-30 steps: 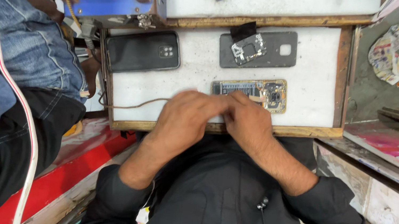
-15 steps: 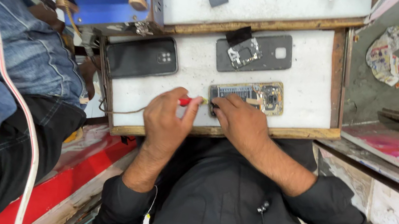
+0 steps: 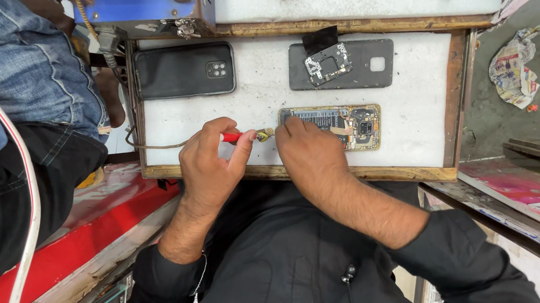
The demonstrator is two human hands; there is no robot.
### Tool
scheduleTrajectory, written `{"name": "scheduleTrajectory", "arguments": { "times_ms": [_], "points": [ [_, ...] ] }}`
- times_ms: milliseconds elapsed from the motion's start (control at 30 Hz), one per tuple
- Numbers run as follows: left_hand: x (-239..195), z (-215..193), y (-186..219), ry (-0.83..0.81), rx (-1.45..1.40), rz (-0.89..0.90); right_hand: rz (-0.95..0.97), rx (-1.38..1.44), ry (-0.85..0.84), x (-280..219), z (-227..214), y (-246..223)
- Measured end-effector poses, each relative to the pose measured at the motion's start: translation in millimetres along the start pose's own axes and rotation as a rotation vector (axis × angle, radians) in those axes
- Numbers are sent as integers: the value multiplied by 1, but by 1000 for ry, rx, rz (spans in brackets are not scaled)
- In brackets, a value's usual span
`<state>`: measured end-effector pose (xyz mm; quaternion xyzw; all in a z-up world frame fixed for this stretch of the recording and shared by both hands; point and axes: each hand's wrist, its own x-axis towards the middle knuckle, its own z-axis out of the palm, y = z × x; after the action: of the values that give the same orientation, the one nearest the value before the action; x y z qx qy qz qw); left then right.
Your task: The person works on a disassembled smartphone motherboard, using a red-handled screwdriver to adjust components and connectors. They repeatedly lift, rotate, and reposition the board on the workbench while handling small parts and a ribbon cable.
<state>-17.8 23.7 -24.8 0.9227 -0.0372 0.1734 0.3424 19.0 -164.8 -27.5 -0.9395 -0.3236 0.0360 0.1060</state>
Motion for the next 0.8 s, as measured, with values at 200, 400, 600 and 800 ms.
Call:
{"name": "scheduleTrajectory", "arguments": {
  "times_ms": [200,400,600,800],
  "points": [
    [2,0,0,-4,6,6,-145,-183,-172,17,-3,0],
    [6,-9,-3,30,-16,-25,-258,-255,-188,24,-2,3],
    [5,-15,-5,46,-15,-9,-298,-172,-69,25,-1,13],
    [0,-6,-1,-45,-40,95,-144,-135,10,28,-20,56]
  ]
}}
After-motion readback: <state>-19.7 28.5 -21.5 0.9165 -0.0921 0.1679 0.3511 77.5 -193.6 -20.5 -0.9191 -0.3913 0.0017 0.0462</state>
